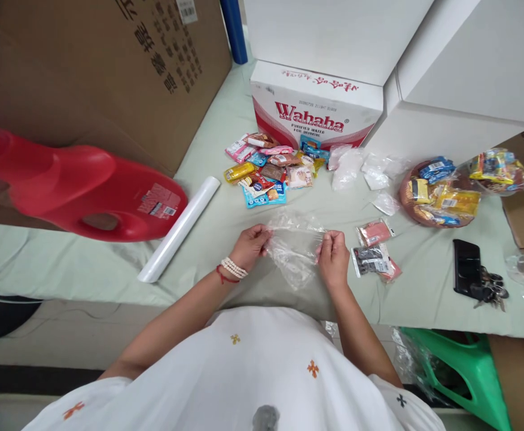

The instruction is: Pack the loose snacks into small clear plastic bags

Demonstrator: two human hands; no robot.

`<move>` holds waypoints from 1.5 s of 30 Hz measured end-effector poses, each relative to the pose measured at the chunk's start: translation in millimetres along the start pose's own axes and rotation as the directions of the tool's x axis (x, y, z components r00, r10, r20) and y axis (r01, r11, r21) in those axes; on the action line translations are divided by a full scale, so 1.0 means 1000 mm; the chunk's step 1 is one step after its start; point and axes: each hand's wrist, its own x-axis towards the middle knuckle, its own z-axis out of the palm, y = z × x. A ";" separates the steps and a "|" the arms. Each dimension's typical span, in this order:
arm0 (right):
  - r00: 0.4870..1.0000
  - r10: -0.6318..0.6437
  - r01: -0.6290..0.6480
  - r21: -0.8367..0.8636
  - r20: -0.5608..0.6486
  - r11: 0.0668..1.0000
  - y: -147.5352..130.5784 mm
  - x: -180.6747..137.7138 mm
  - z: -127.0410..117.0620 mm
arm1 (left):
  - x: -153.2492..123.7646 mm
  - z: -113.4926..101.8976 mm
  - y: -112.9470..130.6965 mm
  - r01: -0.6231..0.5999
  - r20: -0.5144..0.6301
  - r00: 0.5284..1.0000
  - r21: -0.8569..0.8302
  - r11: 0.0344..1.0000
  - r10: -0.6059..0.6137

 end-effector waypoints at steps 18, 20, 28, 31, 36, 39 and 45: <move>0.980 0.067 -0.032 0.181 -0.186 0.983 -0.007 -0.013 0.003 | -0.003 0.027 -0.003 -0.078 0.106 0.994 0.366 0.927 0.042; 0.962 0.113 -0.080 0.137 -0.250 0.987 0.005 -0.006 -0.010 | -0.003 0.010 0.002 -0.017 0.161 0.987 0.128 0.992 -0.004; 0.977 0.163 -0.173 -0.062 -0.140 0.983 0.045 0.005 -0.033 | -0.018 -0.065 0.014 0.116 -0.062 0.992 0.193 0.974 -0.106; 0.992 0.112 -0.099 -0.198 0.057 0.975 0.040 0.003 -0.036 | -0.025 -0.065 0.022 -0.136 -0.204 0.896 0.719 0.682 0.394; 0.991 -0.090 0.121 -0.392 0.096 0.912 0.030 -0.003 -0.074 | -0.019 -0.028 0.028 -0.655 0.584 0.625 0.753 -0.059 0.519; 0.986 -0.169 0.137 -0.618 0.007 0.774 0.044 0.001 -0.119 | -0.005 -0.017 0.017 -0.715 0.706 0.648 0.693 -0.093 0.284; 0.979 0.186 -0.039 -0.813 0.086 0.581 0.091 0.000 -0.178 | -0.005 -0.043 -0.005 -0.690 0.665 0.705 0.724 0.022 0.246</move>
